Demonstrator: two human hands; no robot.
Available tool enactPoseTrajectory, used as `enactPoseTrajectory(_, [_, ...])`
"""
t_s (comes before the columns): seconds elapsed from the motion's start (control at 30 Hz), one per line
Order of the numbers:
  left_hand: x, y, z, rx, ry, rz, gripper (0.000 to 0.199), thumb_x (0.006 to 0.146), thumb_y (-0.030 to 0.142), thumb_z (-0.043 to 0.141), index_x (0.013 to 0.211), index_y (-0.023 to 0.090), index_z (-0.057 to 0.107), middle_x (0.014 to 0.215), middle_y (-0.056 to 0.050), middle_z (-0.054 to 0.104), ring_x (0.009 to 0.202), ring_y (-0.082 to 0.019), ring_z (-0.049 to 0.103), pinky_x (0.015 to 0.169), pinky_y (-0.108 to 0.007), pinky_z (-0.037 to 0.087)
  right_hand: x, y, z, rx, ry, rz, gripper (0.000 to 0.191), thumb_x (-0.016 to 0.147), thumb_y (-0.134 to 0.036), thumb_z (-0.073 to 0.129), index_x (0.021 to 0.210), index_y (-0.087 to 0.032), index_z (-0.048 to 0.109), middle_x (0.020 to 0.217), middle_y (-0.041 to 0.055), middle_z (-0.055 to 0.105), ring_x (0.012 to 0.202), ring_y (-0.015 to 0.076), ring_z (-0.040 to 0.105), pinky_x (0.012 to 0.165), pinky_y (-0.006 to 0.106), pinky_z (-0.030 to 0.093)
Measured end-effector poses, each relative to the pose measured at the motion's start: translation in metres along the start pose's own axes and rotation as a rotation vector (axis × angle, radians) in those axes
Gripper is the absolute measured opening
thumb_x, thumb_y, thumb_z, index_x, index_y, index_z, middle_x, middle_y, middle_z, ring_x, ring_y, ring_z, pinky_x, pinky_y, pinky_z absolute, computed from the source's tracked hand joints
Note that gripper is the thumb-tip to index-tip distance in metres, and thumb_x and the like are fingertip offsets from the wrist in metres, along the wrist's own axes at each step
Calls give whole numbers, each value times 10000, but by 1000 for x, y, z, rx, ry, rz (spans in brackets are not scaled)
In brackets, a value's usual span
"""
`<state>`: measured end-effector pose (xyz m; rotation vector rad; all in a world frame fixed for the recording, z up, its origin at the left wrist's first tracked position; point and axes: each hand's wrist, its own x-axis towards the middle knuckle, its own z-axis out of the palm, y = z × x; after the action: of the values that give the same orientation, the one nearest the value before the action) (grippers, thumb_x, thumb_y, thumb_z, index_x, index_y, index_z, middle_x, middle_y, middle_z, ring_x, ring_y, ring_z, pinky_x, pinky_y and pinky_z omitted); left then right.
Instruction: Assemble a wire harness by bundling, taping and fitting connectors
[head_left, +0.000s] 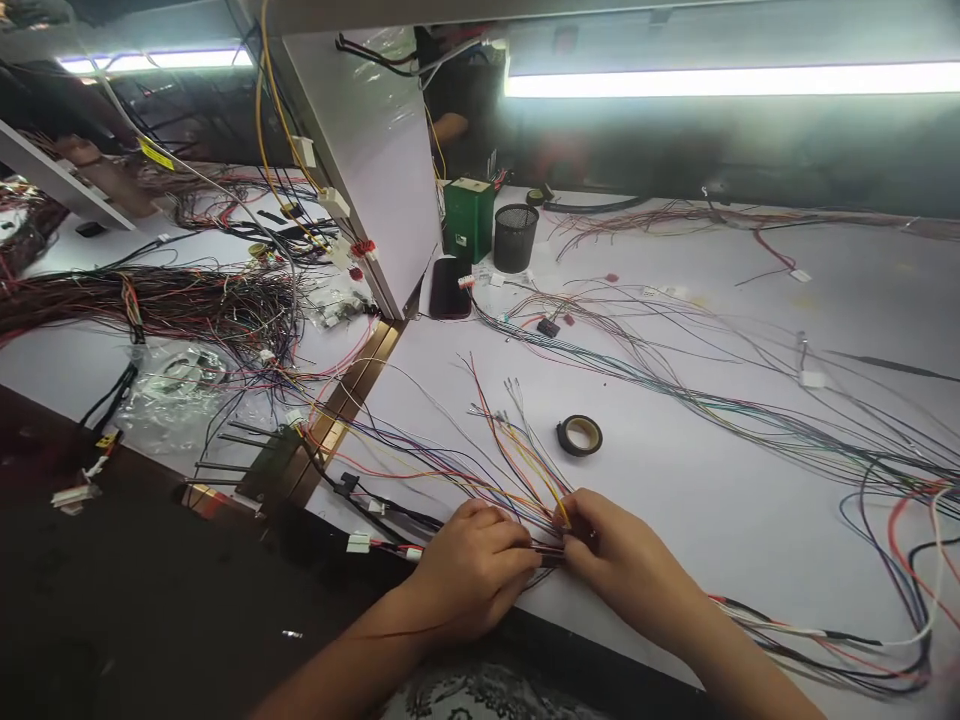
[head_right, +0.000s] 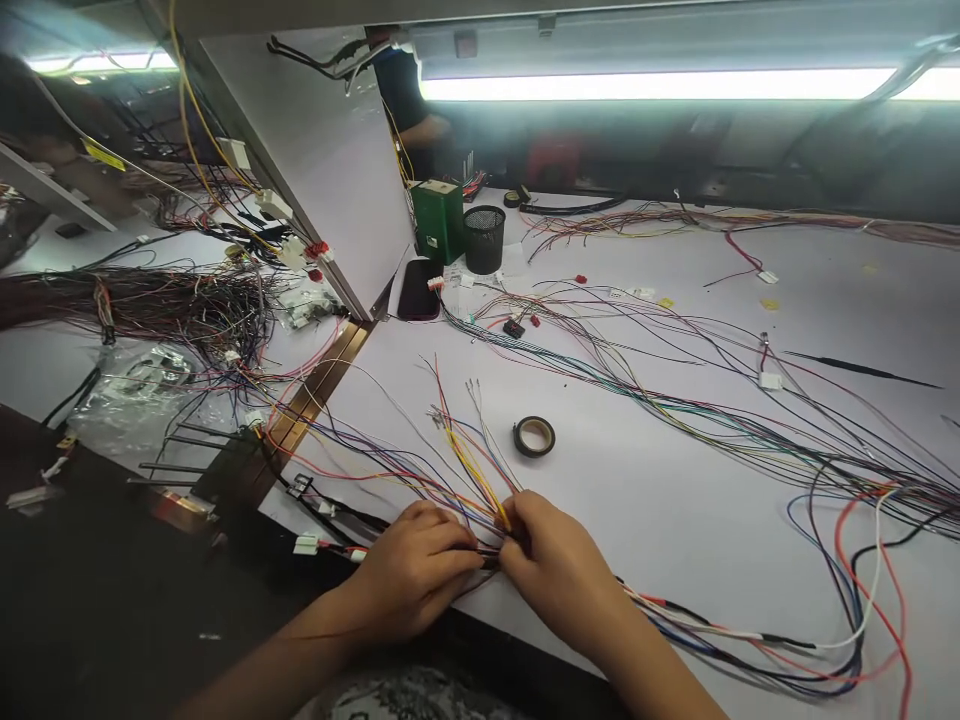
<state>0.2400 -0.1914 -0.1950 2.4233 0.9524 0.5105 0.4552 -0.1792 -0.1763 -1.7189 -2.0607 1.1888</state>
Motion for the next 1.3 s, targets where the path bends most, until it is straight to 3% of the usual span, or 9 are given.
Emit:
enactPoseTrajectory(0.2, [2, -3, -4, -110, -32, -33, 268, 879, 149, 507, 1115, 206, 621, 1014, -57, 660, 976, -186, 560, 892, -354, 405, -2, 16, -10, 341, -122, 3, 145, 907, -298, 475, 900, -207, 588, 809, 22, 645, 724, 164, 591, 608, 269, 466])
enactPoseTrajectory(0.47, [8, 2, -20, -245, -55, -273, 129, 894, 237, 559, 959, 203, 666, 898, -16, 693, 883, -165, 603, 851, -314, 437, -1, 12, -9, 423, -145, -38, 194, 916, -327, 469, 967, -206, 610, 831, 30, 654, 759, 178, 604, 659, 304, 500])
enactPoseTrajectory(0.77, [10, 10, -24, -768, -22, -619, 254, 920, 382, 527, 990, 207, 698, 992, -17, 726, 944, -179, 659, 894, -295, 486, -1, 16, -5, 435, -159, -56, 178, 927, -315, 458, 987, -208, 587, 881, 32, 653, 789, 175, 598, 680, 300, 493])
enactPoseTrajectory(0.9, [11, 13, -16, -950, -26, -618, 270, 919, 389, 533, 1032, 192, 679, 1063, -49, 712, 1035, -198, 642, 971, -345, 471, -2, 14, -5, 442, -186, -56, 160, 938, -296, 443, 976, -205, 569, 902, 30, 638, 809, 169, 582, 712, 305, 485])
enactPoseTrajectory(1.03, [9, 12, -9, -1154, 55, -579, 271, 927, 378, 529, 1057, 171, 647, 1129, -78, 687, 1103, -201, 615, 1031, -380, 436, -2, 12, -6, 459, -193, -56, 136, 940, -300, 456, 963, -214, 559, 860, 8, 614, 777, 152, 561, 714, 290, 474])
enactPoseTrajectory(1.3, [9, 0, -7, -1182, 118, -743, 266, 857, 384, 632, 1006, 165, 647, 1029, -53, 654, 877, -141, 602, 864, -302, 480, -6, 14, -7, 444, -249, -136, 136, 935, -302, 477, 983, -218, 571, 901, 15, 624, 826, 162, 559, 765, 302, 476])
